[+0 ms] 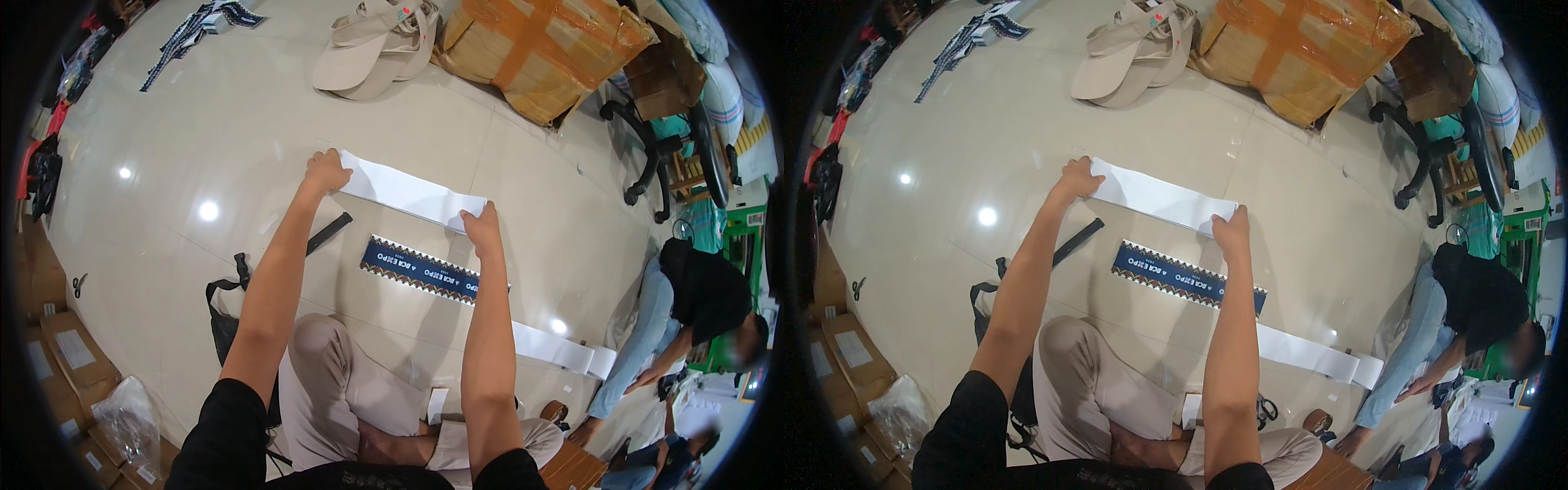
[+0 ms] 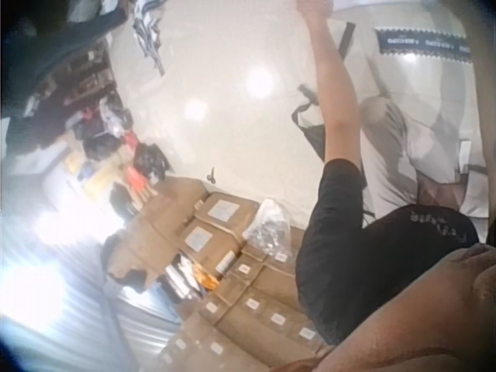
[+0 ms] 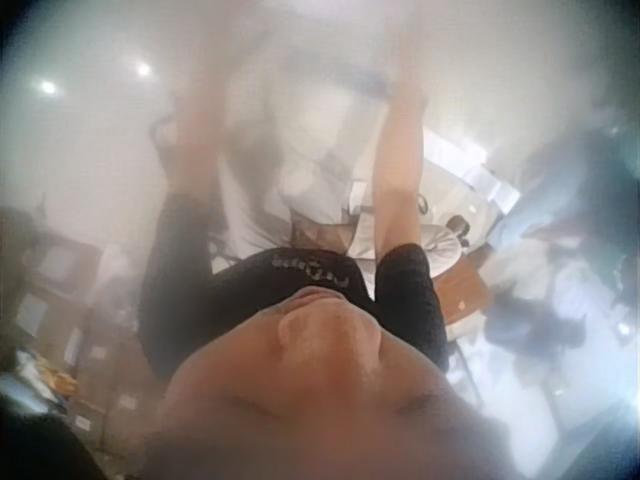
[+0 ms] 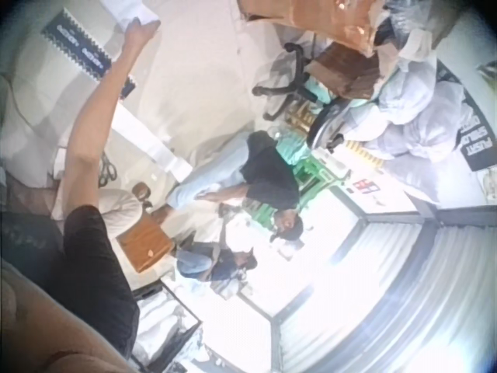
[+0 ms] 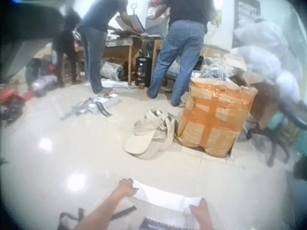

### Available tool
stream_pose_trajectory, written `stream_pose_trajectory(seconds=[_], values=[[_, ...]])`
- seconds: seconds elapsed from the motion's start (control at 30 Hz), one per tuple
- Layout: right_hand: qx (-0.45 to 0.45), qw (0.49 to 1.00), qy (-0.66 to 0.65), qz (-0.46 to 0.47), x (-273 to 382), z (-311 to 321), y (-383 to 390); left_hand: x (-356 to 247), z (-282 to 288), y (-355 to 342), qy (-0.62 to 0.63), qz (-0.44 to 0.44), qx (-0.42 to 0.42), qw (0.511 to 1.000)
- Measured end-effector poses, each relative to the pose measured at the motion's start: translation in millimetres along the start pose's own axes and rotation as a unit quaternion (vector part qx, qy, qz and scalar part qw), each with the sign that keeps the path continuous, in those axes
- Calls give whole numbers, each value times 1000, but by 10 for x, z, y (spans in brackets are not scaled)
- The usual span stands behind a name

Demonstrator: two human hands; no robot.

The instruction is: The person cuts a long strip of white material using shears while sitting on the floor. They use a measuring template to mark the length, fold the material over, and then cut it into smaller sections.

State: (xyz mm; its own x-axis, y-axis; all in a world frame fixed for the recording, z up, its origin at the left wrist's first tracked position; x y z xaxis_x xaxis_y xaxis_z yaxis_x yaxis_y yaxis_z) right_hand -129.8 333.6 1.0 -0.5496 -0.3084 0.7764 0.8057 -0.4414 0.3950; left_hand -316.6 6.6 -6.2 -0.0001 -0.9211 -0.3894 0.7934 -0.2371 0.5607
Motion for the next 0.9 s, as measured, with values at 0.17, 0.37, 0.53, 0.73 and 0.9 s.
stream_pose_trajectory(seconds=[0.17,0.37,0.53,0.73,0.9], values=[[-12,994,-15,109,376,340,229,-104,75,295,213,-215,-83,950],[-64,974,-10,216,292,427,462,-231,-10,608,254,-334,-126,899],[-42,978,-35,202,36,407,357,-154,-198,500,211,-312,-101,921],[-19,989,27,147,36,478,247,-169,-123,457,229,-275,-61,932],[51,995,-12,88,-107,520,62,-267,-97,402,180,-225,30,957]])
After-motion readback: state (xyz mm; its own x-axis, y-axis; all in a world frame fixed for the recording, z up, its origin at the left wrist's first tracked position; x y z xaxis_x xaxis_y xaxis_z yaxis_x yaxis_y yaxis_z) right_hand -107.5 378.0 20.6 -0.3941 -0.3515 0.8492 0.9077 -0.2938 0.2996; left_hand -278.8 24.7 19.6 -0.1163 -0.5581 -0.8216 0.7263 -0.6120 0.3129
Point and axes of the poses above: each hand's wrist, its own y-axis away from the middle knuckle, its own z-axis out of the back of the hand, x = y × z, the point moved 8 cm from there along -y, towards the middle knuckle, and after that the axes turned 13 degrees about x, right-handed, at the moved point
